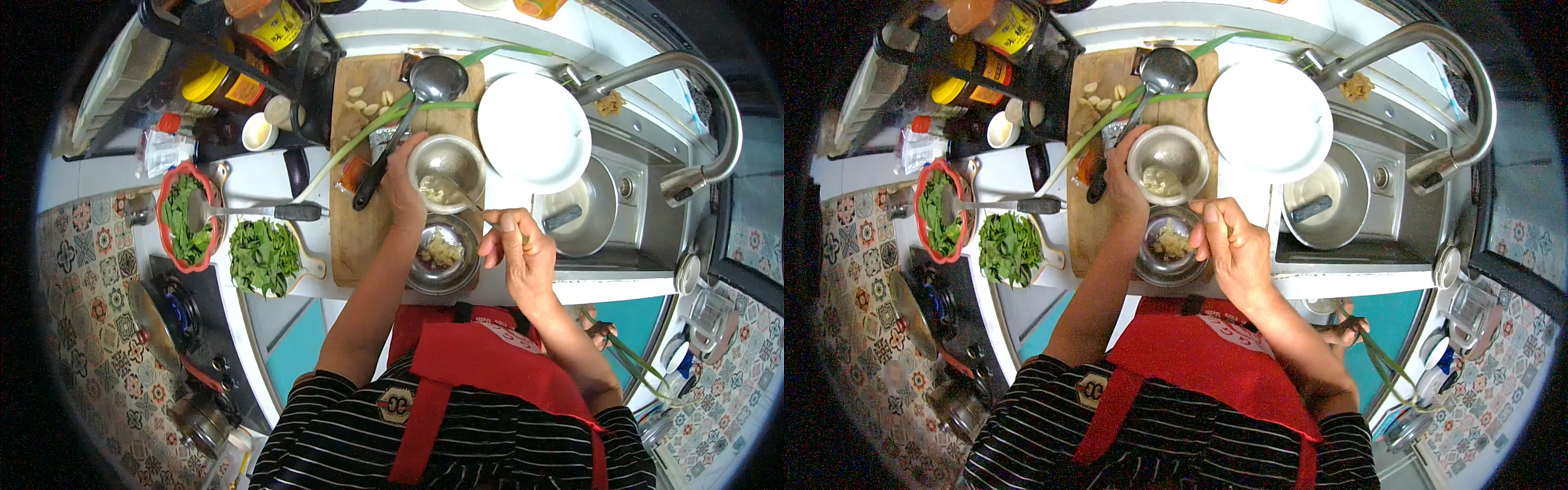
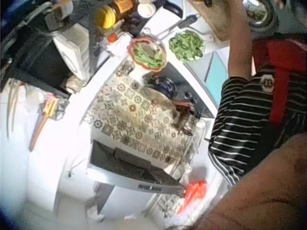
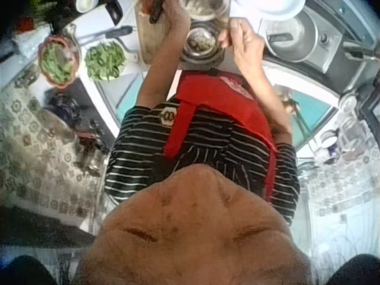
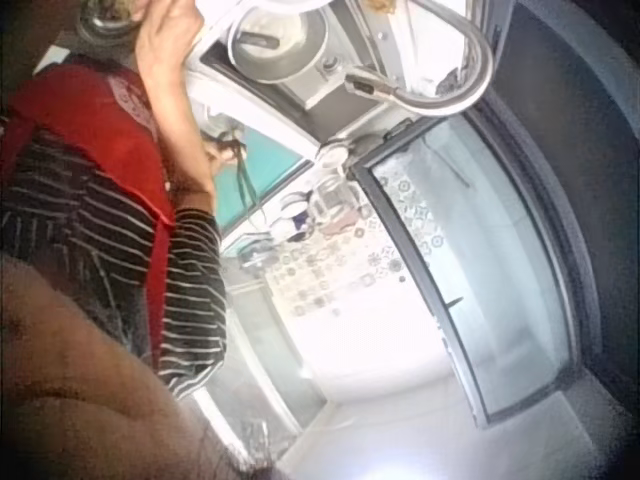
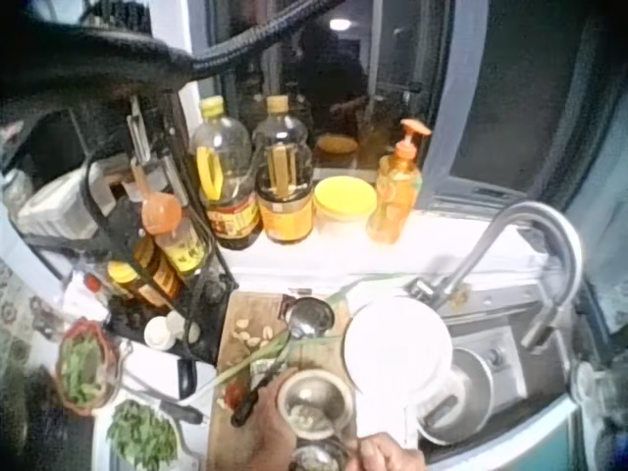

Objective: The person prepares a sauce by mixing ingredients in a small bowl, then adds chopped vegetables to a wok containing tofu and stirs the mixture.

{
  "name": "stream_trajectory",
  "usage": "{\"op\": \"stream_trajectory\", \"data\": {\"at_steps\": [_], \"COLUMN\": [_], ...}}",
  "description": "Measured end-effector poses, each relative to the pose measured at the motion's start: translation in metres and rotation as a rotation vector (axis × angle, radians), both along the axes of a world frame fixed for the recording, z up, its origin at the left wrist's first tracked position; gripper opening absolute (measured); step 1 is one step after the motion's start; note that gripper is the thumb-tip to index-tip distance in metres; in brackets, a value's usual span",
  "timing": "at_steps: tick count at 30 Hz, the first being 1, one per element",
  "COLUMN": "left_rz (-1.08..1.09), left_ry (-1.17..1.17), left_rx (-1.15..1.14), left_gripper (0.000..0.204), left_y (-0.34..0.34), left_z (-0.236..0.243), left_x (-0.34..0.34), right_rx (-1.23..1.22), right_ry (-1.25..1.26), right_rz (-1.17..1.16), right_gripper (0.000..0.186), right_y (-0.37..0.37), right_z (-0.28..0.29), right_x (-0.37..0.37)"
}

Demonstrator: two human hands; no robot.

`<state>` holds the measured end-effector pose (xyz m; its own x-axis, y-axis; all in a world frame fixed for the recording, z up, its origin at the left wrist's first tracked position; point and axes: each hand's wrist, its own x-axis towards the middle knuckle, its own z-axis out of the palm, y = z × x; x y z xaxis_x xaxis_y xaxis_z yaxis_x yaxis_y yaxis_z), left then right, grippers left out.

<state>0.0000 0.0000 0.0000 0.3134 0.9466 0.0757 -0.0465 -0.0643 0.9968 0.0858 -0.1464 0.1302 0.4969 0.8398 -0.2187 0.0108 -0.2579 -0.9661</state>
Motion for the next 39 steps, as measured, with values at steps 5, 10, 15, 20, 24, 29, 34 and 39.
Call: {"op": "stream_trajectory", "data": {"at_steps": [5,10,15,20,24,29,34,39], "left_rz": [0.062,0.034,0.014,-0.044,-0.117,-0.197,-0.142,-0.149], "left_ry": [-0.103,0.143,0.119,-0.438,-0.148,-0.406,-0.308,-0.361], "left_rx": [-0.201,0.111,0.035,-0.422,-0.059,-0.417,-0.296,-0.302], "left_gripper": [0.049,0.032,0.048,0.034,0.042,0.061,0.069,0.069], "left_y": [0.003,-0.008,0.006,0.002,0.008,0.004,0.006,0.007], "left_z": [0.029,0.021,0.014,-0.016,-0.001,0.012,-0.004,-0.001], "left_x": [-0.001,0.005,-0.004,-0.037,0.0,-0.007,-0.003,-0.003], "right_rx": [0.081,0.032,0.066,0.081,0.065,0.038,0.029,-0.026], "right_ry": [0.227,0.291,0.385,0.414,0.43,0.463,0.184,-0.417], "right_rz": [-0.207,-0.321,-0.299,-0.413,-0.506,-0.492,-0.361,0.128], "right_gripper": [0.028,0.039,0.041,0.048,0.032,0.031,0.04,0.019], "right_y": [0.001,-0.007,0.005,-0.004,-0.007,-0.014,-0.045,-0.097], "right_z": [-0.003,-0.016,-0.013,-0.023,-0.022,-0.017,0.014,-0.003], "right_x": [-0.012,0.005,0.0,-0.003,-0.001,0.005,-0.007,-0.04]}}
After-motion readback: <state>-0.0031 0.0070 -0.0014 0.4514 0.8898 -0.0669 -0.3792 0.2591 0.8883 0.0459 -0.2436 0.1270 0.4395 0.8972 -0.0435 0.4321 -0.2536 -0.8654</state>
